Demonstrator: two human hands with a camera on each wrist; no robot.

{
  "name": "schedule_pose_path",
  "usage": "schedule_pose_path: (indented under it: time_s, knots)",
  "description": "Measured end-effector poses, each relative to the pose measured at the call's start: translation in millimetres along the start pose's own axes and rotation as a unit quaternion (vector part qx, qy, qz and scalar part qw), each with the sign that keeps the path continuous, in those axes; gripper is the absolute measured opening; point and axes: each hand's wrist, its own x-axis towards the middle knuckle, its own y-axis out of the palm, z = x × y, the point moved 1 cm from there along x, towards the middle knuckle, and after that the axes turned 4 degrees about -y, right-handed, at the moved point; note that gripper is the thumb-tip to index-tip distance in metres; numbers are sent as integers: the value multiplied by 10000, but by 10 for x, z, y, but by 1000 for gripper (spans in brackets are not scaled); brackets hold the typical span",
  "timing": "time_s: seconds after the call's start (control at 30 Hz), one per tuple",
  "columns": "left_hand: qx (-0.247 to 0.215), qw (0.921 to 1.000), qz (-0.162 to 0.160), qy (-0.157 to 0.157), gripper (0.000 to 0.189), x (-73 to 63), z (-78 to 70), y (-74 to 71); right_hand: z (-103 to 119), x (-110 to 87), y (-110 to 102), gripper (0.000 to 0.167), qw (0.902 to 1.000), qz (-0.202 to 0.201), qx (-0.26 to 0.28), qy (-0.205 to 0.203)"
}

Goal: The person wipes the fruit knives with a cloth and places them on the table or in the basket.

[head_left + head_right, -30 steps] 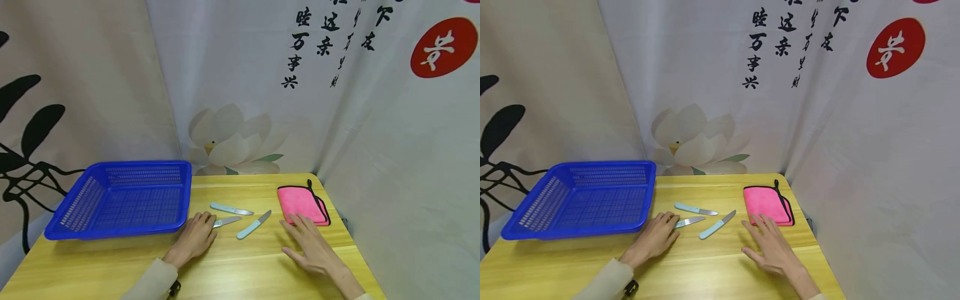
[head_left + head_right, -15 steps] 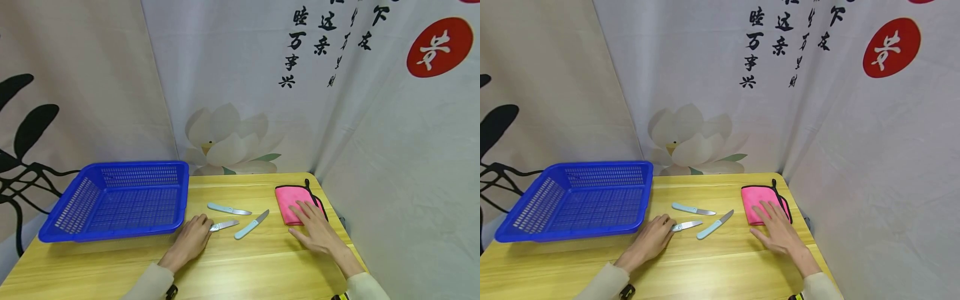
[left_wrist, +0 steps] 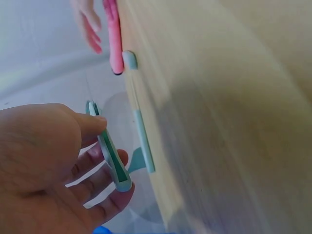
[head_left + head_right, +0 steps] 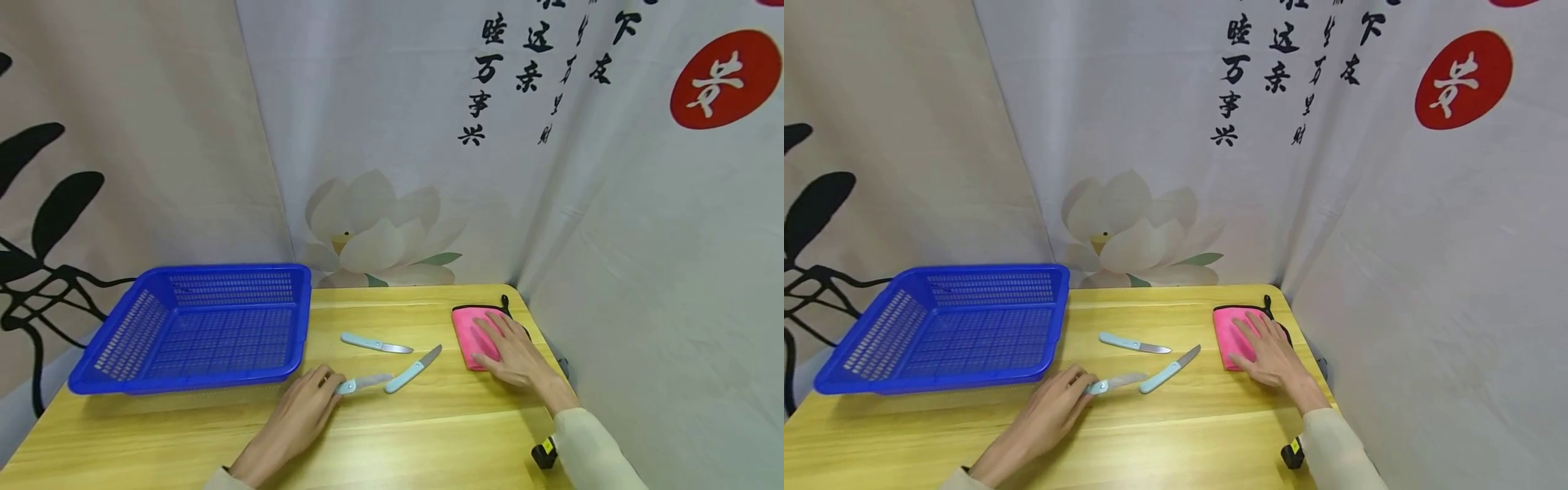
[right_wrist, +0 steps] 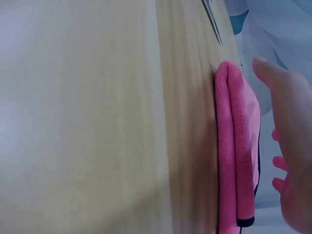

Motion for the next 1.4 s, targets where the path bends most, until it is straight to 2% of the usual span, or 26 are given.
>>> schedule_pose_path:
  time_s: [0.2, 0.47, 0.67, 0.93, 1.17, 1.4]
  knots:
    - [-56, 9998, -178, -52, 23, -147, -36, -151, -100, 109, 11, 86, 9978, 520, 287, 301]
    - [-94, 9995, -76, -275, 25, -261, -51, -315, -212, 160, 103, 93, 9931, 861, 376, 702]
    - [-101, 9991, -196, -372, 28, -281, -39, -409, -222, 195, 165, 93, 9962, 567, 138, 650]
    - [-201, 9985, -443, -232, 28, -300, -29, -417, -166, 252, 205, 85, 9976, 92, -5, 689]
    - [-638, 9960, -459, -426, 28, -327, -59, -395, -79, 176, 240, 78, 9955, 9, 24, 945]
    - [-805, 9938, -459, -616, 27, -341, -77, -401, 35, 149, 269, 70, 9935, -110, 55, 1135]
